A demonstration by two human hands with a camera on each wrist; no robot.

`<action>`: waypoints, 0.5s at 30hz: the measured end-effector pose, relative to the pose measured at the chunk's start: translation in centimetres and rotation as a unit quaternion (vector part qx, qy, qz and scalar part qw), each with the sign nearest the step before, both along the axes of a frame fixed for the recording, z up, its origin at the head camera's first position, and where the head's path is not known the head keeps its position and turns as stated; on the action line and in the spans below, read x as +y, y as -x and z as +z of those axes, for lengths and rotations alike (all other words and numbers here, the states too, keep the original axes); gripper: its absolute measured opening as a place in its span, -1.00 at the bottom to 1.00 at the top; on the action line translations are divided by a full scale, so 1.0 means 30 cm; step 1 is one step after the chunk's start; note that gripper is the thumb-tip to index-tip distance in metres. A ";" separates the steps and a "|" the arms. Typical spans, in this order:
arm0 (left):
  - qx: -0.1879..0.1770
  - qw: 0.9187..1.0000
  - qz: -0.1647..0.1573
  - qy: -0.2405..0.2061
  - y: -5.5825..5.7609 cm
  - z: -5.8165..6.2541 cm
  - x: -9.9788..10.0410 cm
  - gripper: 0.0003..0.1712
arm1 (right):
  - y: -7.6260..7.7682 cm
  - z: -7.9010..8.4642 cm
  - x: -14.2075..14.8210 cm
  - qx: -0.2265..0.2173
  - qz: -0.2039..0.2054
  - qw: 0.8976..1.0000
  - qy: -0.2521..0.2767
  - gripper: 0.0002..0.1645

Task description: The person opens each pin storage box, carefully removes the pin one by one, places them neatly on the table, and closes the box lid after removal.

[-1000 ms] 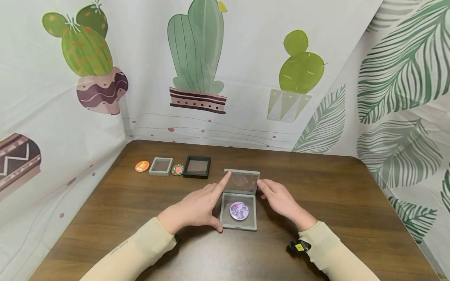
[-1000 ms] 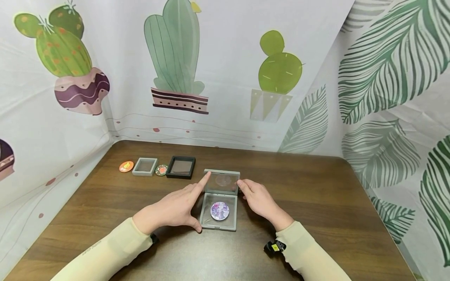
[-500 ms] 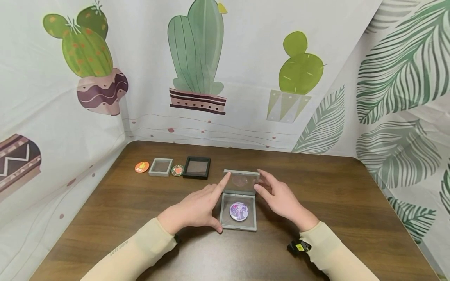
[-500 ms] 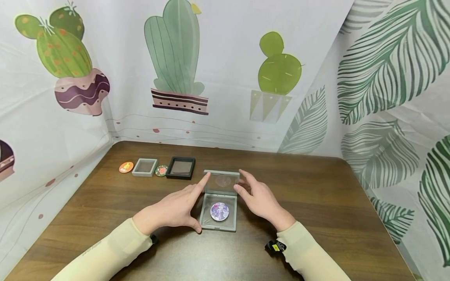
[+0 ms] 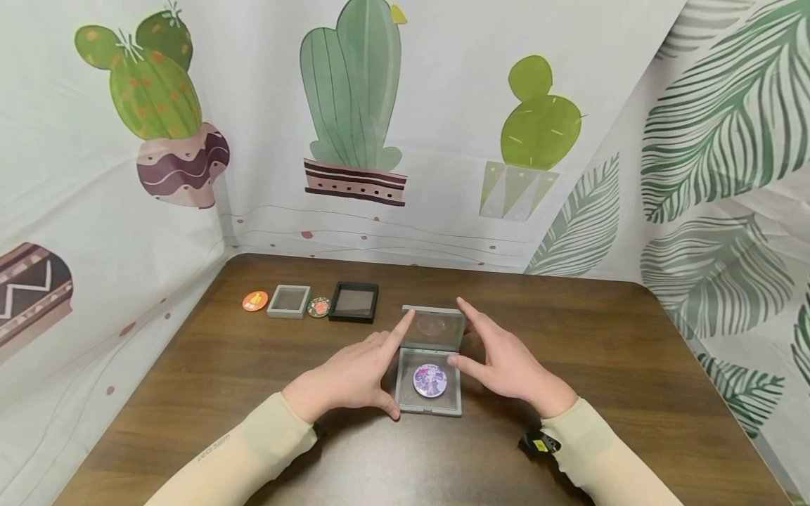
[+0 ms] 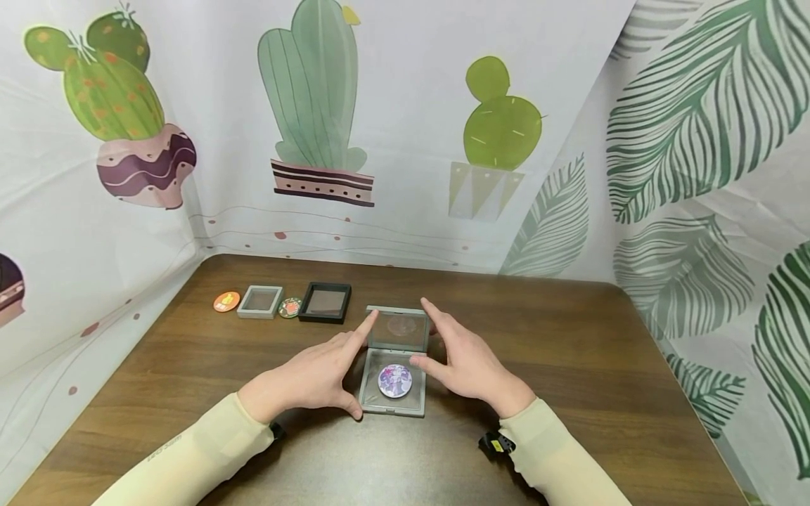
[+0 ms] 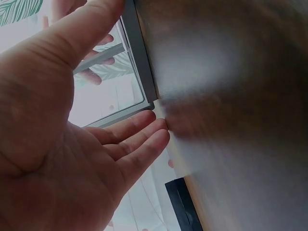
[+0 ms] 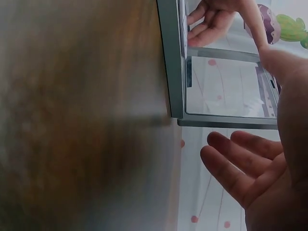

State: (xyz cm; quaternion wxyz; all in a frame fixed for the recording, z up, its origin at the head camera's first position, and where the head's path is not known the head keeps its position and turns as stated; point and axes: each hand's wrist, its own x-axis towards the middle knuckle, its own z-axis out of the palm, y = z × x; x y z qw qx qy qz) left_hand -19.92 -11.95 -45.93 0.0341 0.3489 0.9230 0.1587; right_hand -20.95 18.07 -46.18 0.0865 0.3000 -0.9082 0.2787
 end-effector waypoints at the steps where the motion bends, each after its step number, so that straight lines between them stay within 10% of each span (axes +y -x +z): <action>1: 0.000 1.000 0.000 0.000 0.000 0.001 0.000 0.81 | 0.000 0.001 0.002 -0.003 0.005 1.000 -0.005 0.16; 15: 0.003 1.000 -0.007 0.000 0.002 0.002 0.001 0.80 | 0.000 -0.001 0.005 0.027 0.053 0.997 -0.052 0.43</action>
